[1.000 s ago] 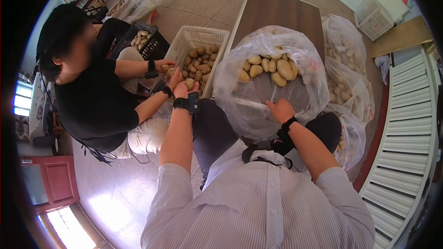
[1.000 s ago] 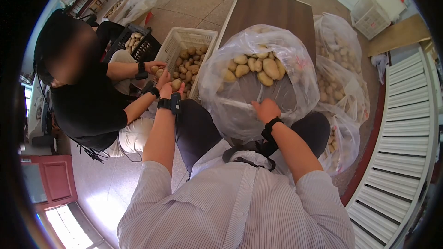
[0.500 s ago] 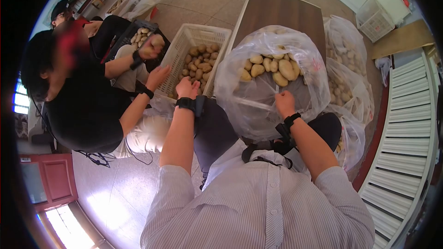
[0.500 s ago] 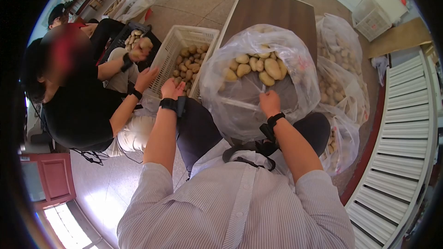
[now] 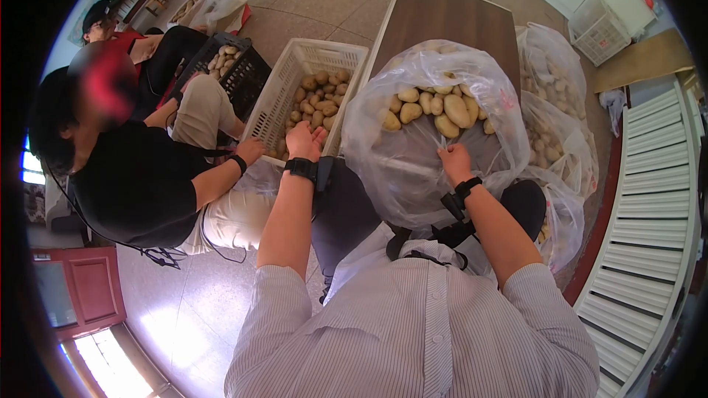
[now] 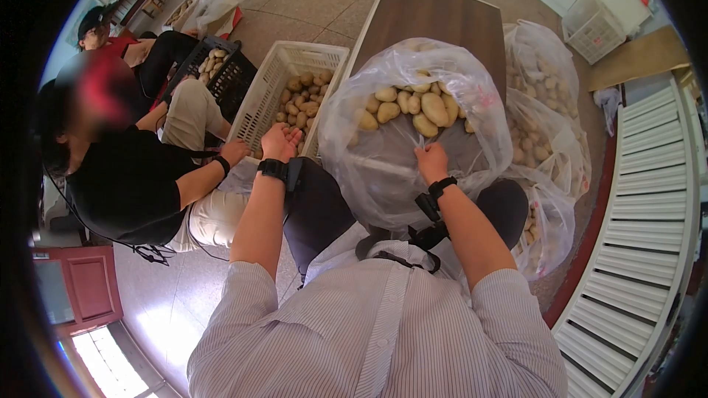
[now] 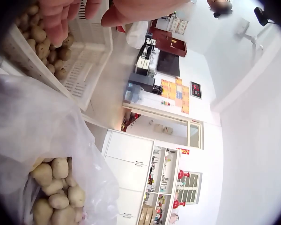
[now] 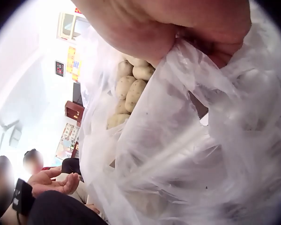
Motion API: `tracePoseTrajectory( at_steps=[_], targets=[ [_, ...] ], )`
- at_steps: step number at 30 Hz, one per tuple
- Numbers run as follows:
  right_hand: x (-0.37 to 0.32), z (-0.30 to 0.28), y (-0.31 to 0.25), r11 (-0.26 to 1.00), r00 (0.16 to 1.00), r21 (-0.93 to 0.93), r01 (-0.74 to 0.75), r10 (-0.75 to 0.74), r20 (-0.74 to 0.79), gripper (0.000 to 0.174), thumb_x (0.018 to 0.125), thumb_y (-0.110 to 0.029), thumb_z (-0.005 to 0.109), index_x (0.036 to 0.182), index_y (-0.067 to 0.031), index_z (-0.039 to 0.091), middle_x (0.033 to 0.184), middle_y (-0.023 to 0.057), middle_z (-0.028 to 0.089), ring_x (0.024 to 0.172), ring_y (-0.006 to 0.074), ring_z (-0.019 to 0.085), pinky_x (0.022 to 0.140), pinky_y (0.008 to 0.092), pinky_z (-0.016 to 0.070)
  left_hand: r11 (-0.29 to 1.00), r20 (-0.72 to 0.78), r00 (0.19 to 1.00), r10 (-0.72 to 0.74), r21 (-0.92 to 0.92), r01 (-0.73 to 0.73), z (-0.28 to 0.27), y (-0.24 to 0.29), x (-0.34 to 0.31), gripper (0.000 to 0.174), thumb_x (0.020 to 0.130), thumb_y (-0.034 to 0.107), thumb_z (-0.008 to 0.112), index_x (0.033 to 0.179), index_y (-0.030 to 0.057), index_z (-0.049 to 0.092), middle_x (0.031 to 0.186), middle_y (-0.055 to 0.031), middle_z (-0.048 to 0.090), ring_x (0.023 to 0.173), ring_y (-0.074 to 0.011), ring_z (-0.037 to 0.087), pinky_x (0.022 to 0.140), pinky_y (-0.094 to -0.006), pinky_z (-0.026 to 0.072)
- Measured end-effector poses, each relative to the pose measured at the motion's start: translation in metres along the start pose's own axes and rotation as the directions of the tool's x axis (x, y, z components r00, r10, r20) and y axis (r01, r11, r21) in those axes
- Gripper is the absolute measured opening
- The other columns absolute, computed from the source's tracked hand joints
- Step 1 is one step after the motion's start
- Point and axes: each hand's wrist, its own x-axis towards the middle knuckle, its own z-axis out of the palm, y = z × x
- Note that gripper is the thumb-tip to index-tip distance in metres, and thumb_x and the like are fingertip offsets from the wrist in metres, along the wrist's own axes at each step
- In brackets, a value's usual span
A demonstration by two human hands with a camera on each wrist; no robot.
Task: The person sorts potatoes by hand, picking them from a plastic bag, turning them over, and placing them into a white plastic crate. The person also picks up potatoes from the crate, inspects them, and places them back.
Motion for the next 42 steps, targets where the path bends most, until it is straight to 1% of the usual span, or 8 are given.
tracePoseTrajectory(
  at_steps=[12, 18, 27, 34, 37, 39, 41, 42],
  targets=[
    [-0.002, 0.01, 0.015, 0.976, 0.985, -0.133, 0.17, -0.172, -0.006, 0.022, 0.084, -0.019, 0.065, 0.09, -0.0006, 0.055, 0.086, 0.0231, 0.062, 0.085, 0.042, 0.061, 0.075, 0.0456, 0.0476, 0.998, 0.049, 0.998, 0.031, 0.055, -0.033, 0.001, -0.002, -0.002, 0.036, 0.093, 0.012, 0.055, 0.122, -0.0044, 0.043, 0.11, -0.0153, 0.044, 0.091, -0.0339, 0.059, 0.074, -0.045, 0.0551],
    [-0.014, 0.006, 0.004, 0.972, 0.985, -0.165, 0.168, -0.158, 0.072, 0.024, 0.084, -0.017, 0.062, 0.096, 0.0011, 0.052, 0.091, 0.0283, 0.063, 0.092, 0.0477, 0.059, 0.08, 0.0505, 0.047, 0.996, 0.064, 0.997, 0.038, 0.078, -0.043, 0.01, 0.0, -0.001, 0.036, 0.093, 0.012, 0.055, 0.123, -0.0038, 0.043, 0.109, -0.0145, 0.044, 0.092, -0.0342, 0.058, 0.074, -0.0451, 0.055],
    [-0.021, 0.006, 0.006, 0.97, 0.976, -0.124, 0.209, -0.198, 0.094, 0.022, 0.086, -0.017, 0.062, 0.094, 0.0001, 0.051, 0.086, 0.0278, 0.062, 0.087, 0.0481, 0.06, 0.076, 0.0505, 0.047, 0.997, 0.057, 0.998, 0.009, 0.079, -0.014, 0.032, 0.004, -0.005, 0.033, 0.094, 0.012, 0.056, 0.12, -0.0028, 0.043, 0.105, -0.0135, 0.045, 0.09, -0.0331, 0.058, 0.075, -0.0447, 0.0549],
    [-0.023, -0.024, -0.022, 0.958, 0.965, -0.225, 0.179, -0.127, 0.229, 0.031, 0.087, -0.022, 0.063, 0.102, 0.001, 0.048, 0.091, 0.0296, 0.064, 0.091, 0.0477, 0.06, 0.079, 0.0527, 0.0469, 0.996, 0.187, 0.979, 0.082, 0.027, -0.089, 0.041, 0.0, -0.028, 0.024, 0.091, 0.012, 0.057, 0.11, -0.0012, 0.051, 0.1, -0.0125, 0.052, 0.084, -0.0292, 0.06, 0.072, -0.0412, 0.0544],
    [-0.02, -0.043, -0.055, 0.976, 0.995, -0.208, 0.064, -0.047, 0.086, 0.037, 0.083, -0.023, 0.068, 0.105, -0.0006, 0.048, 0.101, 0.0276, 0.062, 0.096, 0.0448, 0.06, 0.08, 0.05, 0.0476, 0.996, 0.281, 0.956, 0.085, -0.043, -0.076, 0.044, -0.011, -0.043, 0.024, 0.092, 0.013, 0.055, 0.111, -0.0007, 0.052, 0.1, -0.0126, 0.057, 0.084, -0.0275, 0.061, 0.072, -0.0398, 0.0544],
    [-0.01, -0.049, -0.063, 0.927, 0.95, -0.293, 0.234, -0.282, -0.135, 0.046, 0.079, -0.021, 0.073, 0.114, -0.003, 0.048, 0.117, 0.0235, 0.055, 0.107, 0.0417, 0.055, 0.085, 0.0468, 0.0475, 0.995, 0.343, 0.937, 0.064, -0.092, -0.034, 0.049, -0.025, -0.053, 0.024, 0.092, 0.013, 0.055, 0.112, -0.0007, 0.052, 0.099, -0.0126, 0.058, 0.084, -0.0278, 0.061, 0.073, -0.04, 0.0542],
    [0.004, -0.054, -0.068, 0.895, 0.924, -0.346, 0.281, -0.35, -0.155, 0.05, 0.078, -0.02, 0.074, 0.118, -0.0039, 0.048, 0.121, 0.0217, 0.051, 0.111, 0.0407, 0.052, 0.086, 0.0459, 0.0473, 0.982, 0.403, 0.903, -0.15, -0.047, 0.184, 0.054, -0.05, -0.061, 0.023, 0.091, 0.016, 0.06, 0.108, 0.0017, 0.054, 0.104, -0.0124, 0.058, 0.085, -0.0305, 0.06, 0.08, -0.043, 0.0516],
    [0.009, -0.055, -0.071, 0.857, 0.893, -0.4, 0.325, -0.417, -0.167, 0.055, 0.076, -0.019, 0.075, 0.122, -0.0049, 0.048, 0.126, 0.0198, 0.046, 0.114, 0.0398, 0.049, 0.088, 0.0449, 0.047, 0.982, 0.404, 0.902, -0.15, -0.047, 0.184, 0.055, -0.062, -0.065, 0.023, 0.091, 0.016, 0.06, 0.108, 0.0017, 0.054, 0.104, -0.0124, 0.058, 0.085, -0.0305, 0.06, 0.08, -0.043, 0.0516]
  ],
)
